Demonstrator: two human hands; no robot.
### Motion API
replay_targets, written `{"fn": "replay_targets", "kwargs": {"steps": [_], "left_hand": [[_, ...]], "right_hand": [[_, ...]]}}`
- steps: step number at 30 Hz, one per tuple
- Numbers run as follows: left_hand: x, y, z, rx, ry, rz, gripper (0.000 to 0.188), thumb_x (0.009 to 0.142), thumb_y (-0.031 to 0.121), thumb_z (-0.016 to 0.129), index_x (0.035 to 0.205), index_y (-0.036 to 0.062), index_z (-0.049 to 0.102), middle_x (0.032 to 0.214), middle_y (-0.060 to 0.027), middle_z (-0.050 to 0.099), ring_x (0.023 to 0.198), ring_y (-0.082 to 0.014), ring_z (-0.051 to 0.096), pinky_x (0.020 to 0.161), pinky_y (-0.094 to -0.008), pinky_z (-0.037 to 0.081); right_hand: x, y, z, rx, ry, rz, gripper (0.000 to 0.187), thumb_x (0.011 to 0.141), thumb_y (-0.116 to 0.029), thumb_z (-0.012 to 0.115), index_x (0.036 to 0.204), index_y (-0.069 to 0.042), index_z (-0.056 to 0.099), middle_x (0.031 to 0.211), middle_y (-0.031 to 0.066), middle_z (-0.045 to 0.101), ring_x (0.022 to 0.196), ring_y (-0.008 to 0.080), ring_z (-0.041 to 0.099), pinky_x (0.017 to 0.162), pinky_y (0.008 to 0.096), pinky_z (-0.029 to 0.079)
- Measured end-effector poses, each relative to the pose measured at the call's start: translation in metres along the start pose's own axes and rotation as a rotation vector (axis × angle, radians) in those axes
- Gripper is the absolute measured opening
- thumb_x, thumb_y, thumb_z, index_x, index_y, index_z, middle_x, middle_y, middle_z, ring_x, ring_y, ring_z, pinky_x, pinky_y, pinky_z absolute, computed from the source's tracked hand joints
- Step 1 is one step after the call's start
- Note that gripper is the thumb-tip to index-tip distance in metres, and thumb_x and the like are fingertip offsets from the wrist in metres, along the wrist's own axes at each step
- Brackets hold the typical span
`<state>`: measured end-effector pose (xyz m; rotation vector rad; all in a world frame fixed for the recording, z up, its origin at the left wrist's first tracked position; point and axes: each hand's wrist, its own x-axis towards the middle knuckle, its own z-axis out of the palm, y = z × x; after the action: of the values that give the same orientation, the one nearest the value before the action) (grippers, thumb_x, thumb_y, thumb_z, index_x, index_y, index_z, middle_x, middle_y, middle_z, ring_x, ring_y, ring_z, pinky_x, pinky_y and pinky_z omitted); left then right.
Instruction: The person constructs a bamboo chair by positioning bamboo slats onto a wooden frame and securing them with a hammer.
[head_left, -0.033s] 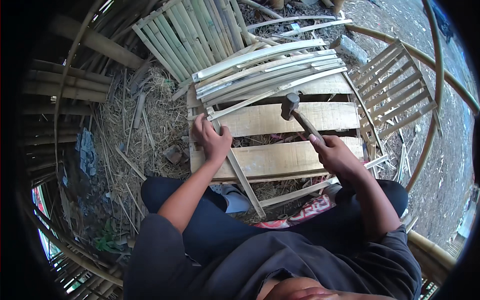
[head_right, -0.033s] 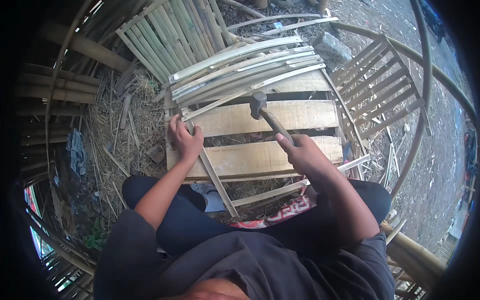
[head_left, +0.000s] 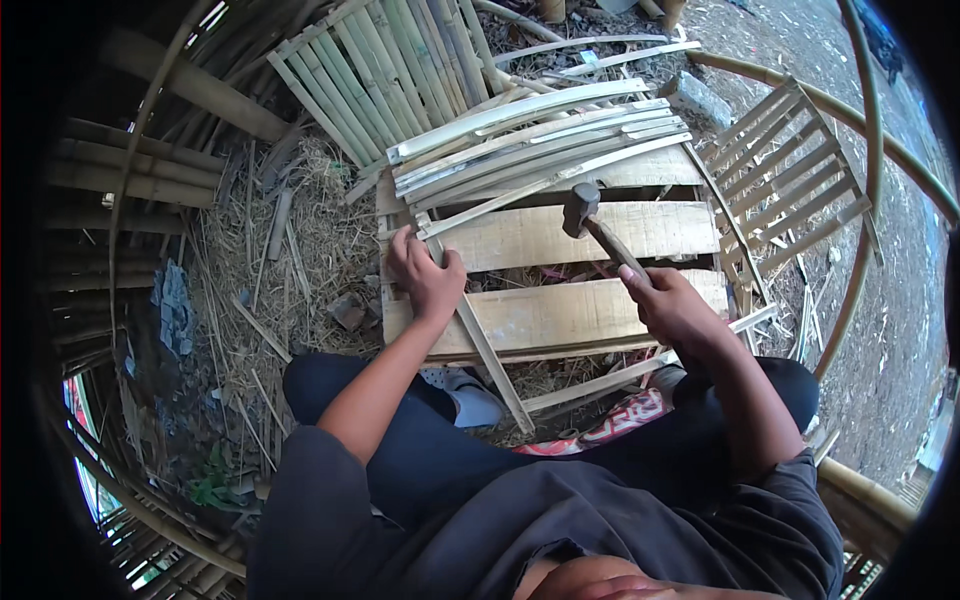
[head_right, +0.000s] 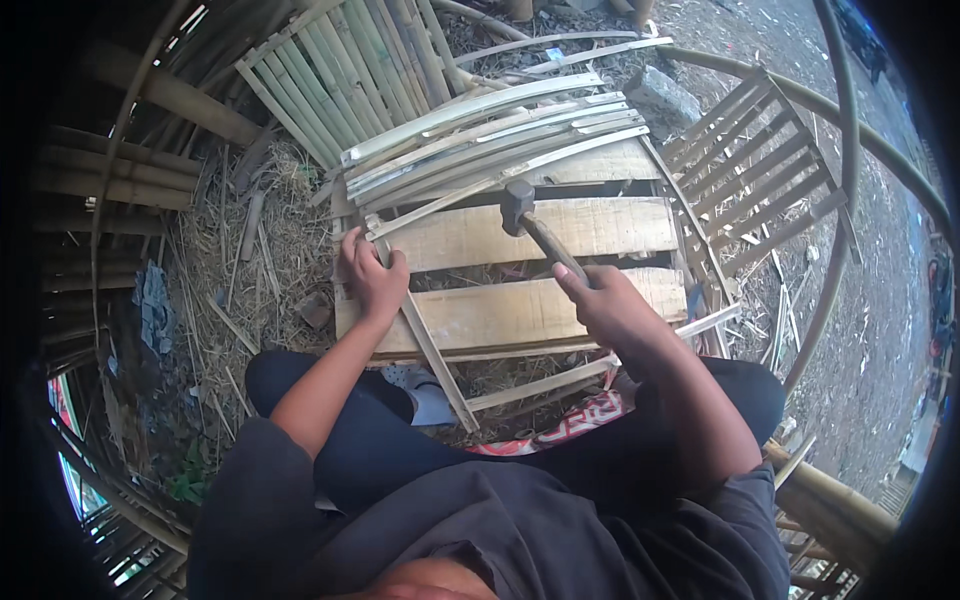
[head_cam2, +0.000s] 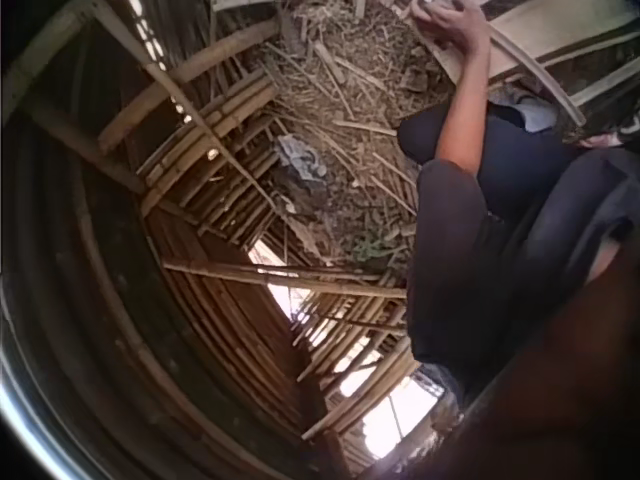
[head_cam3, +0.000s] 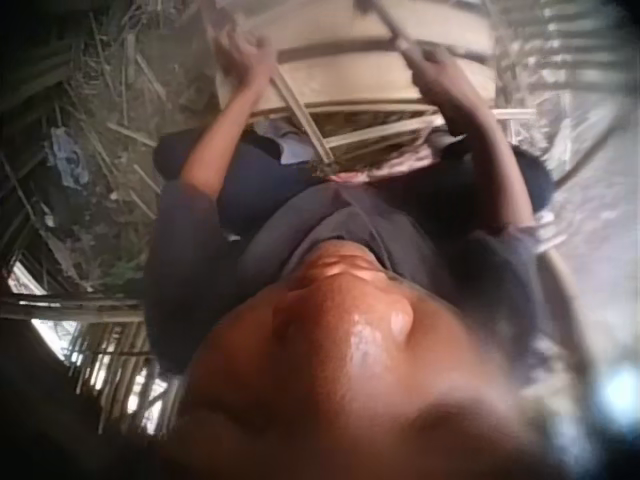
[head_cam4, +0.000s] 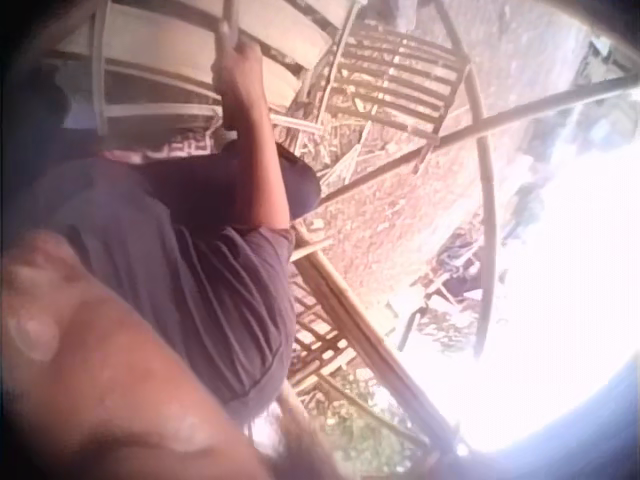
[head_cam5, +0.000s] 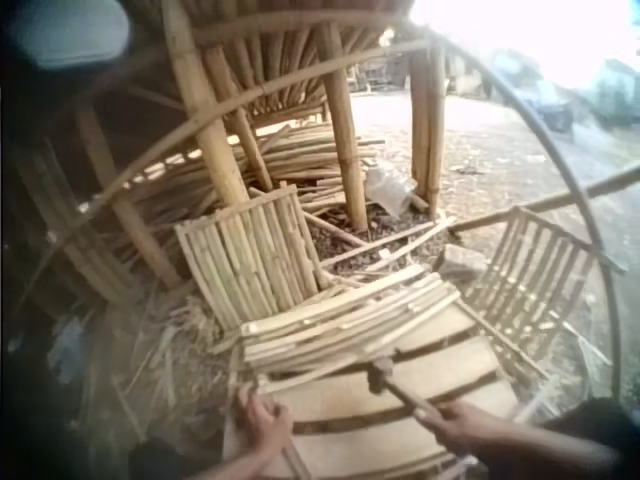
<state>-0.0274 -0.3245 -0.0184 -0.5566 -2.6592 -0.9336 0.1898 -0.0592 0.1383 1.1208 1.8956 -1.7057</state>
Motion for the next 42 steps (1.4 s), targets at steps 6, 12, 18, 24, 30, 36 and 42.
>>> {"fn": "replay_targets", "kwargs": {"steps": [6, 12, 18, 24, 30, 36, 42], "left_hand": [[0.0, -0.011, 0.016, -0.114, 0.097, 0.016, 0.03, 0.082, 0.018, 0.074, 0.078, 0.0019, 0.048, 0.139, -0.0312, 0.05, 0.14, -0.0424, 0.041, 0.113, -0.0515, 0.032], [0.009, -0.027, 0.026, -0.121, 0.061, -0.062, 0.028, 0.08, 0.027, 0.073, 0.085, 0.0024, 0.061, 0.147, -0.0218, 0.045, 0.142, -0.0395, 0.034, 0.116, -0.0602, 0.021], [0.012, -0.018, 0.033, -0.011, 0.106, -0.082, 0.039, 0.082, 0.033, 0.074, 0.102, 0.0012, 0.063, 0.149, -0.0166, 0.041, 0.146, -0.0341, 0.029, 0.115, -0.0665, 0.014], [0.028, -0.045, 0.023, 0.17, 0.188, -0.012, 0.037, 0.083, 0.039, 0.073, 0.097, 0.005, 0.068, 0.152, -0.0123, 0.04, 0.144, -0.0327, 0.032, 0.115, -0.0677, 0.016], [0.034, -0.021, 0.001, 0.053, 0.069, 0.047, 0.035, 0.075, 0.037, 0.08, 0.087, 0.0073, 0.068, 0.114, -0.0128, 0.068, 0.11, -0.0324, 0.062, 0.101, -0.0516, 0.04], [0.067, -0.03, -0.005, -0.308, 0.271, 0.214, 0.028, 0.083, 0.013, 0.078, 0.108, 0.0045, 0.069, 0.111, -0.0126, 0.069, 0.105, -0.0334, 0.066, 0.094, -0.043, 0.051], [0.074, -0.044, 0.007, -0.417, 0.105, 0.172, 0.011, 0.082, 0.008, 0.081, 0.085, 0.0031, 0.072, 0.102, -0.0104, 0.07, 0.109, -0.0321, 0.066, 0.101, -0.0439, 0.05]], "right_hand": [[-0.022, 0.012, 0.022, 0.056, 0.047, -0.059, 0.046, 0.106, -0.051, 0.054, 0.08, -0.014, 0.051, 0.057, -0.007, 0.04, 0.04, 0.0041, 0.033, 0.037, 0.0248, 0.025], [-0.035, 0.018, 0.035, 0.098, 0.014, -0.192, 0.045, 0.105, -0.053, 0.055, 0.083, -0.013, 0.051, 0.056, -0.0069, 0.039, 0.039, 0.0046, 0.032, 0.036, 0.0251, 0.025], [-0.056, 0.013, 0.036, 0.067, 0.053, -0.235, 0.045, 0.105, -0.052, 0.055, 0.082, -0.013, 0.052, 0.056, -0.0053, 0.041, 0.038, 0.0058, 0.033, 0.036, 0.0265, 0.025], [-0.064, -0.017, 0.049, -0.05, 0.055, -0.243, 0.046, 0.105, -0.05, 0.056, 0.083, -0.009, 0.052, 0.06, -0.0068, 0.04, 0.045, 0.0055, 0.036, 0.039, 0.0276, 0.029], [-0.044, -0.056, 0.036, -0.192, 0.028, -0.294, 0.049, 0.104, -0.052, 0.058, 0.08, -0.009, 0.051, 0.058, -0.0036, 0.045, 0.041, 0.0062, 0.04, 0.038, 0.0258, 0.031], [0.012, -0.091, 0.081, -0.321, 0.054, -0.416, 0.049, 0.104, -0.05, 0.059, 0.088, -0.003, 0.058, 0.063, -0.0039, 0.047, 0.043, 0.0059, 0.042, 0.039, 0.0263, 0.034], [0.053, -0.083, 0.133, -0.103, -0.062, -0.429, 0.052, 0.107, -0.048, 0.054, 0.094, 0.002, 0.06, 0.058, -0.0009, 0.048, 0.043, 0.0091, 0.046, 0.04, 0.0293, 0.035]]}}
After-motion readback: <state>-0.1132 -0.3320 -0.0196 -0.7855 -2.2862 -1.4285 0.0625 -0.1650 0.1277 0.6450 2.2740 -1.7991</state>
